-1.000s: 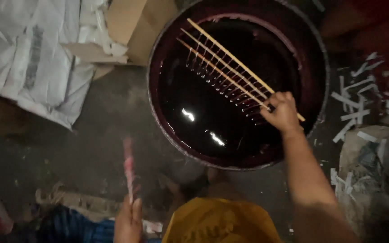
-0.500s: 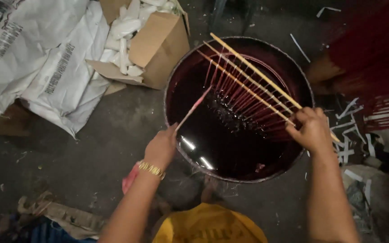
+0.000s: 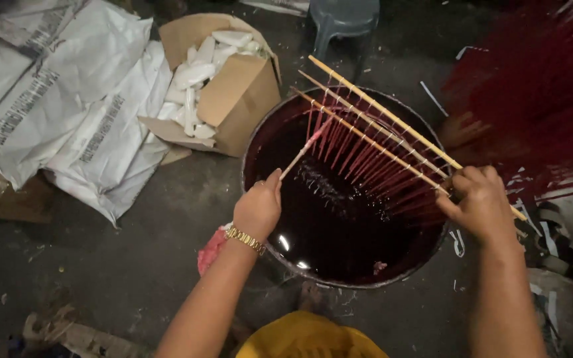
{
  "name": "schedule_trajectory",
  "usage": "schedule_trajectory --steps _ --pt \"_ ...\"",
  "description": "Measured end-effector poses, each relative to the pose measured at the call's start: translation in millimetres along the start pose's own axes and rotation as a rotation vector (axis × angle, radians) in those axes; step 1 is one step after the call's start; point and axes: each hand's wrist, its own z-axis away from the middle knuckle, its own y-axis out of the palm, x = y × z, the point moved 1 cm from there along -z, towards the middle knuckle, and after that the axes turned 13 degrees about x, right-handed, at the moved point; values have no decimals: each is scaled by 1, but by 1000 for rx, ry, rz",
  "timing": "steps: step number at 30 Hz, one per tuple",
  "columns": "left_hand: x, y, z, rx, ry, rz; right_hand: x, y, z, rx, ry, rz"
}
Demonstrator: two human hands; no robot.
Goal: Dipping bundles of candles attached to wooden frames into a vat of red liquid and placing them on a drying rack.
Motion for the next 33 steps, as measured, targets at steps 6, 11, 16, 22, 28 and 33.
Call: schedule_trajectory --steps 6,11,16,22,28,33 --pt "-8 -3 7 -6 25 25 -2 0 1 -40 -32 26" --pt "6 -14 18 -7 33 81 21 -9 5 -50 -19 -9" --pt "45 -39 52 -64 74 279 63 -14 13 -209 -135 -60" --pt "138 -9 121 -66 -230 246 65 86 16 -194 -45 -216" --pt "215 50 204 179 -782 163 81 155 11 -69 -93 -364" --pt "245 91 254 273 -784 126 59 224 -3 -37 -46 -427"
